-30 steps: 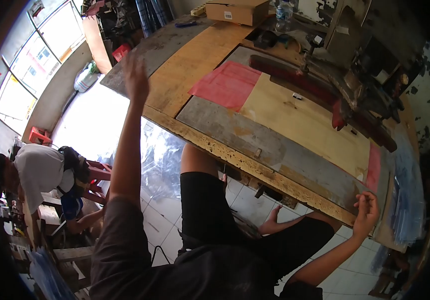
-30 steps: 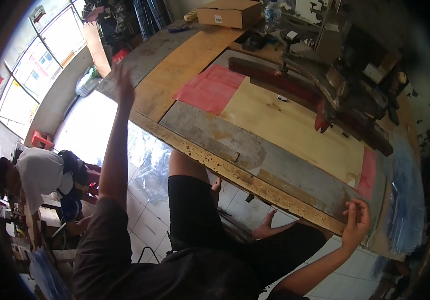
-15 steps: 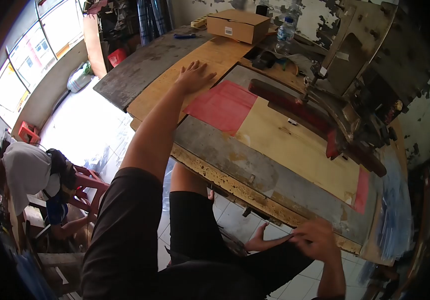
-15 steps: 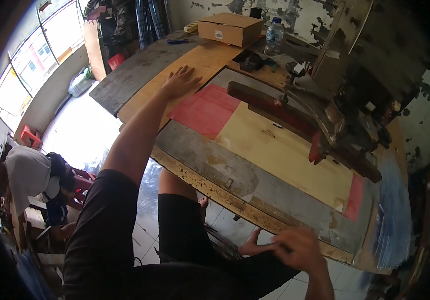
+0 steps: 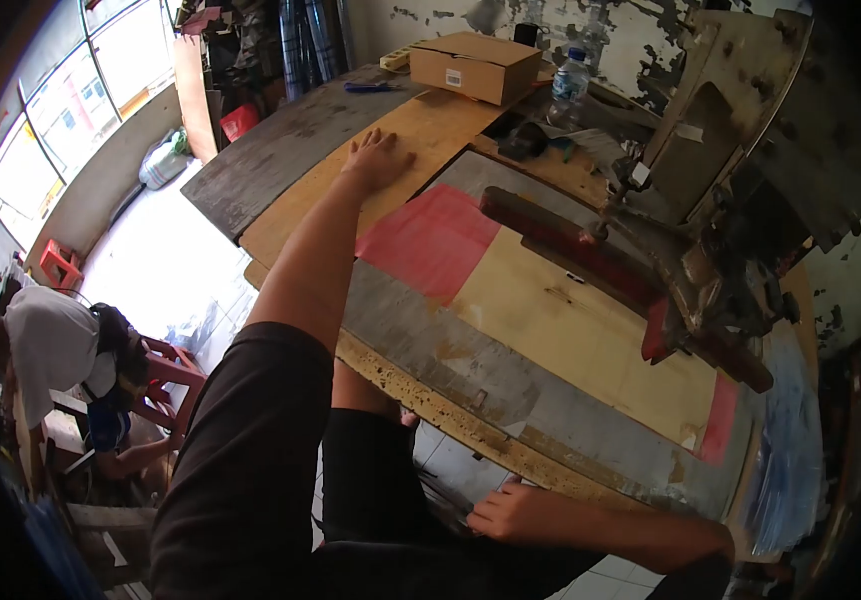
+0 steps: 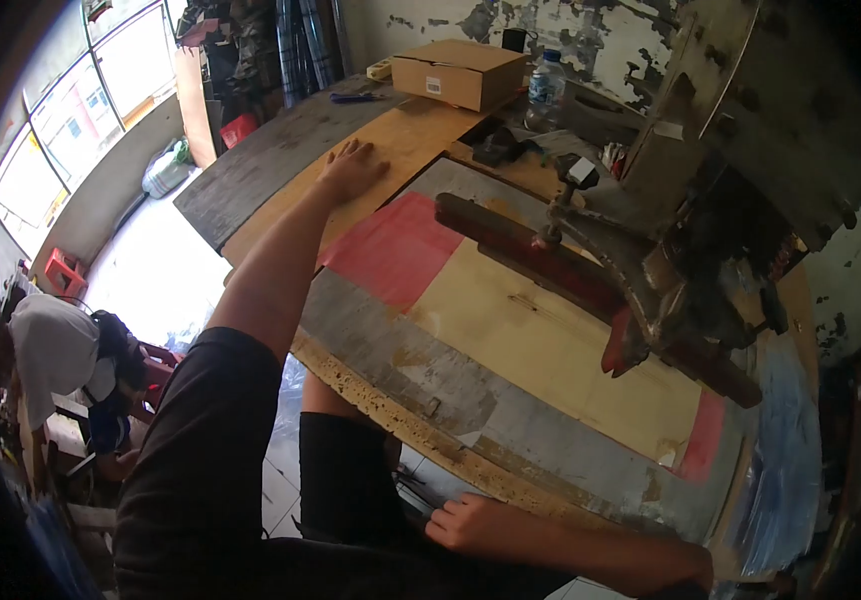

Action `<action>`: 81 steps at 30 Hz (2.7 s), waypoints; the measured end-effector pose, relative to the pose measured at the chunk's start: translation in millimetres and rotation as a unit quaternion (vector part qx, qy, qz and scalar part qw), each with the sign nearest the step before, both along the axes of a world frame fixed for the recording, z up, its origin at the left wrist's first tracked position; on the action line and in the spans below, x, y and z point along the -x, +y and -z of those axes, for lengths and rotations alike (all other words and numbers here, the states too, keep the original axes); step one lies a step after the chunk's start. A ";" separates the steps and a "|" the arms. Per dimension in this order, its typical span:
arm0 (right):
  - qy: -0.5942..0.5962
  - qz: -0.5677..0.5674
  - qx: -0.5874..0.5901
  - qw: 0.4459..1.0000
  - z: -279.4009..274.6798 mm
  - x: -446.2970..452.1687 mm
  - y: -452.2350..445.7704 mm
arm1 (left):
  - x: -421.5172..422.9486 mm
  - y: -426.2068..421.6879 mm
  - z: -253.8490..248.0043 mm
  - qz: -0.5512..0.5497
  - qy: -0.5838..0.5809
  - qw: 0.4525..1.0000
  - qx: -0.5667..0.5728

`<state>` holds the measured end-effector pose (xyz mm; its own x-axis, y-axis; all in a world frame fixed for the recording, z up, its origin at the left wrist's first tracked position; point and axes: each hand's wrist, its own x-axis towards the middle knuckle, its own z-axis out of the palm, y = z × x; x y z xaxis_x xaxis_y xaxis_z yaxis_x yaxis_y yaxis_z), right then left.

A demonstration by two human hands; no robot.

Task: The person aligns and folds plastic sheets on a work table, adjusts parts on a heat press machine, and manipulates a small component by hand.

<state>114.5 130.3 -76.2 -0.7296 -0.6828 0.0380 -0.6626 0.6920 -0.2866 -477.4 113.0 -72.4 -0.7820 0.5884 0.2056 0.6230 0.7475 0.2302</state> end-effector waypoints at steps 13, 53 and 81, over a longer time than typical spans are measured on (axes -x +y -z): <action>-0.038 0.011 0.015 0.999 3.0 -6.5 2.0 | 51.3 14.6 7.8 -0.008 0.006 0.993 -0.120; -0.054 0.016 0.010 0.998 -4.7 -4.9 3.8 | 54.7 10.7 14.2 0.035 0.023 0.992 -0.123; -0.045 0.018 0.013 0.999 -1.5 -5.9 3.7 | 70.4 11.8 18.2 0.016 -0.025 0.989 -0.148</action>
<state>120.4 134.1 -74.7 -0.7544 -0.6564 -0.0115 -0.6088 0.7060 -0.3618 -547.8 124.8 -90.5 -0.7776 0.5321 0.3350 0.6275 0.6230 0.4670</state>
